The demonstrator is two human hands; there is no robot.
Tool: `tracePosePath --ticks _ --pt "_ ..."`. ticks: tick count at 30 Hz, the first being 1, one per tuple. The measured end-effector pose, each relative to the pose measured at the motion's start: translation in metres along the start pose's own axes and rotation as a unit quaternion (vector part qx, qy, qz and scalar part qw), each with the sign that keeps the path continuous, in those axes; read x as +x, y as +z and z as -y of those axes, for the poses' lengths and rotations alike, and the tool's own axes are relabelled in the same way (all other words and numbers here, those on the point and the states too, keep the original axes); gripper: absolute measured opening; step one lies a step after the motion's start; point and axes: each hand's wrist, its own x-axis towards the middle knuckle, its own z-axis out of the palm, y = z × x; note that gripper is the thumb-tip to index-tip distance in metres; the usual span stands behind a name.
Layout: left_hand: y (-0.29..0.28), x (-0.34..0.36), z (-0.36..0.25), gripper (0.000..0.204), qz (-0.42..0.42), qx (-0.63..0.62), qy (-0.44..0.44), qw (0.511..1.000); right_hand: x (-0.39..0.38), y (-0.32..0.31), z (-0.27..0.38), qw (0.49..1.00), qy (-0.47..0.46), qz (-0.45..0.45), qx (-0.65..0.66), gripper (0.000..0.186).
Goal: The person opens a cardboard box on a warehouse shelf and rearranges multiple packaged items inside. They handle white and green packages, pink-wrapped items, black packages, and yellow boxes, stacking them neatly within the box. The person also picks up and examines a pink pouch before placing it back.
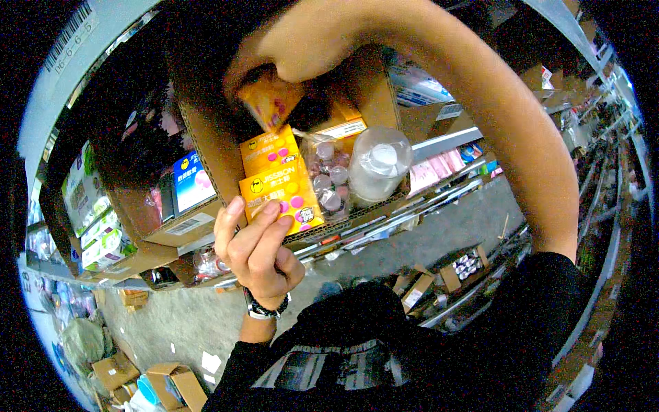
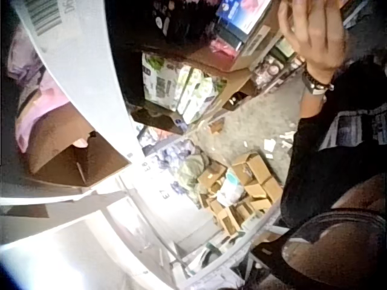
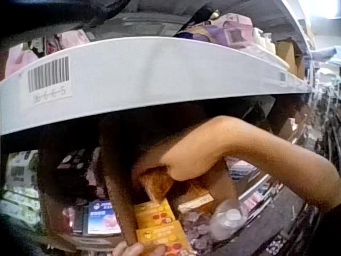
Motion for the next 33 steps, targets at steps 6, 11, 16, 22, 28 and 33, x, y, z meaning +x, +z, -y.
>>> tracePosePath --ticks 6,11,16,22,28,33 --pt "-0.004 0.0 -0.002 0.021 0.006 0.011 -0.012 1.0 0.014 0.012 0.028 0.994 0.078 -0.031 0.077 0.046" --pt "-0.002 0.001 -0.001 0.022 0.006 0.004 0.001 1.0 0.009 0.021 0.032 0.984 0.156 0.014 0.084 0.051" --pt "-0.003 -0.002 -0.001 0.022 0.014 0.013 -0.006 1.0 0.001 0.018 0.026 0.973 0.178 -0.04 0.138 0.06" --pt "-0.001 -0.001 -0.002 0.022 0.014 0.012 0.009 1.0 -0.006 0.007 -0.003 0.985 0.108 -0.084 0.101 0.049" --pt "-0.002 -0.003 -0.001 0.021 0.013 0.022 0.002 1.0 0.011 0.016 0.044 0.972 0.216 -0.042 0.086 0.048" --pt "-0.005 -0.002 -0.001 0.021 0.02 0.029 0.011 0.999 0.017 0.037 0.043 0.98 0.173 -0.081 0.047 0.04"
